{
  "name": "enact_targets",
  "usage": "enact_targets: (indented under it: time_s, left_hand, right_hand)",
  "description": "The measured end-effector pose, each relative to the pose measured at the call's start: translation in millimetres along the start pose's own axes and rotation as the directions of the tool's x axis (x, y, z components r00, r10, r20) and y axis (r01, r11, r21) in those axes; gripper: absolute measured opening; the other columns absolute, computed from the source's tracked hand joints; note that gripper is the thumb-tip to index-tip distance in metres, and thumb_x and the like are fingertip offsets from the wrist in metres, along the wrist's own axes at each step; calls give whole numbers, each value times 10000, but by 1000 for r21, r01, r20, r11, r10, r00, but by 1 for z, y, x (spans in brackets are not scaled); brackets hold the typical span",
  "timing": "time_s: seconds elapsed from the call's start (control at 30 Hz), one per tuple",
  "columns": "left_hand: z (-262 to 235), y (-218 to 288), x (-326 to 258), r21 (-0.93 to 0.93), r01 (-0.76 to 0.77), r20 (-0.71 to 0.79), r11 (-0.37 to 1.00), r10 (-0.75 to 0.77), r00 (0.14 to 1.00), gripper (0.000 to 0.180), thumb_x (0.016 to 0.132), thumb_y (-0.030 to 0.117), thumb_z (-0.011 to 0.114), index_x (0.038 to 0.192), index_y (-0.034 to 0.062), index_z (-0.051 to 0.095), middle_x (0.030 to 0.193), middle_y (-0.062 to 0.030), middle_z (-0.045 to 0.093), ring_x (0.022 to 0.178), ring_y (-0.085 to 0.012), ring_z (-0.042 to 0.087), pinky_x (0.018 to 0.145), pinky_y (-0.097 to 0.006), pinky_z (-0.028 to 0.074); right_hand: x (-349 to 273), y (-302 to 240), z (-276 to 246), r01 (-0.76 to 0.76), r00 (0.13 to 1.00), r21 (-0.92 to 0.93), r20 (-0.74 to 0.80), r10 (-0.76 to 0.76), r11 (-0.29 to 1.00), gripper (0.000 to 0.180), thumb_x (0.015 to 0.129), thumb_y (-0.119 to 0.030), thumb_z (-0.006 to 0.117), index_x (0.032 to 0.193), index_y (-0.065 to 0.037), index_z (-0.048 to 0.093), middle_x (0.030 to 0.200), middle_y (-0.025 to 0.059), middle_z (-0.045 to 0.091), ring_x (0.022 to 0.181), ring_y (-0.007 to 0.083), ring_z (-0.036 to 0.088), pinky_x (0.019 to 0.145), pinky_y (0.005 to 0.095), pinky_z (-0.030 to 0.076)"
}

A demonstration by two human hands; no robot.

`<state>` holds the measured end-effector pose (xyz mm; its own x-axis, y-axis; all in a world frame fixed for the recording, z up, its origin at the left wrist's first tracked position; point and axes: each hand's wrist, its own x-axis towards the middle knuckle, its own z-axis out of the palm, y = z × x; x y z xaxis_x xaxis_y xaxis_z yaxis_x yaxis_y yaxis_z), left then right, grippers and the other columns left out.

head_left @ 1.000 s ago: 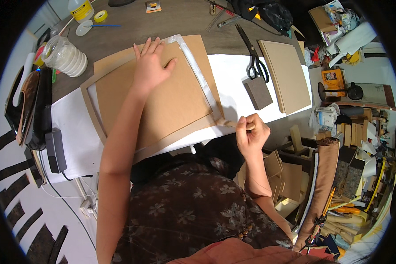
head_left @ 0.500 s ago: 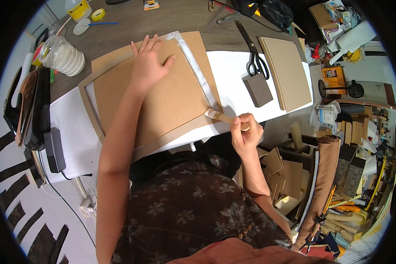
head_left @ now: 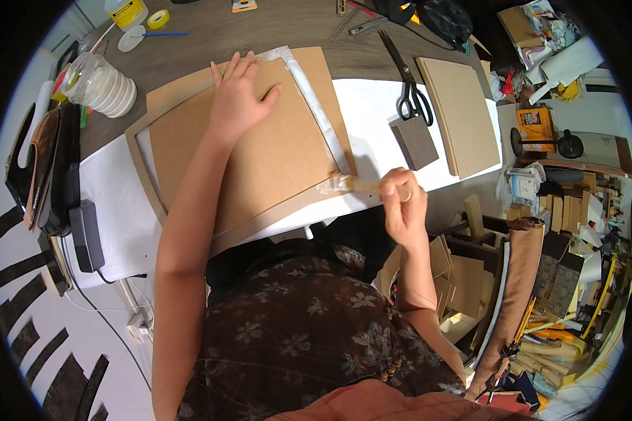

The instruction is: The person assembles a rectangular cardboard frame by folding and joining pre-cut strips. They then place the frame on a flat cardboard sheet and apply glue along the edges using a brush.

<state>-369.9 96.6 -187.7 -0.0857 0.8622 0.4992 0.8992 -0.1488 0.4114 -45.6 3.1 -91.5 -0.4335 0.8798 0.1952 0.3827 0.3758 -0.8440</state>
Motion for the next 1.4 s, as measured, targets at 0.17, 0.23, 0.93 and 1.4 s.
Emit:
enact_targets:
  time_s: [0.17,0.23,0.93,1.4]
  left_hand:
    - [1,-1,1,15,-7,15,1000,7,1000,607,828,392,723,1268,-15,627,1418,-204,549,1398,-385,423,1174,-657,145]
    - [1,-2,1,2,-2,4,1000,2,1000,607,826,394,722,1267,-13,628,1417,-204,550,1398,-386,422,1173,-659,144]
    - [-1,1,0,-8,-1,-3,1000,1,1000,597,824,372,730,1260,-23,630,1409,-215,553,1397,-394,420,1175,-659,139]
    - [2,-1,0,8,14,20,1000,-14,1000,606,828,394,724,1265,-15,627,1426,-206,541,1409,-378,407,1189,-637,126]
  right_hand:
    - [3,0,-2,-61,997,-121,31,65,991,151,990,-127,581,894,-12,560,848,129,621,730,263,619,696,355,496]
    - [3,1,-6,-41,992,-175,-124,19,984,145,997,-127,576,905,-17,559,834,118,643,723,227,621,677,334,497]
    - [8,-13,21,-83,972,-345,-236,-1,935,133,936,-130,691,872,-14,676,709,110,683,562,186,643,521,299,487]
    - [9,-19,20,273,929,-254,-182,-323,928,100,916,-81,671,846,-8,673,719,137,687,598,259,656,577,318,511]
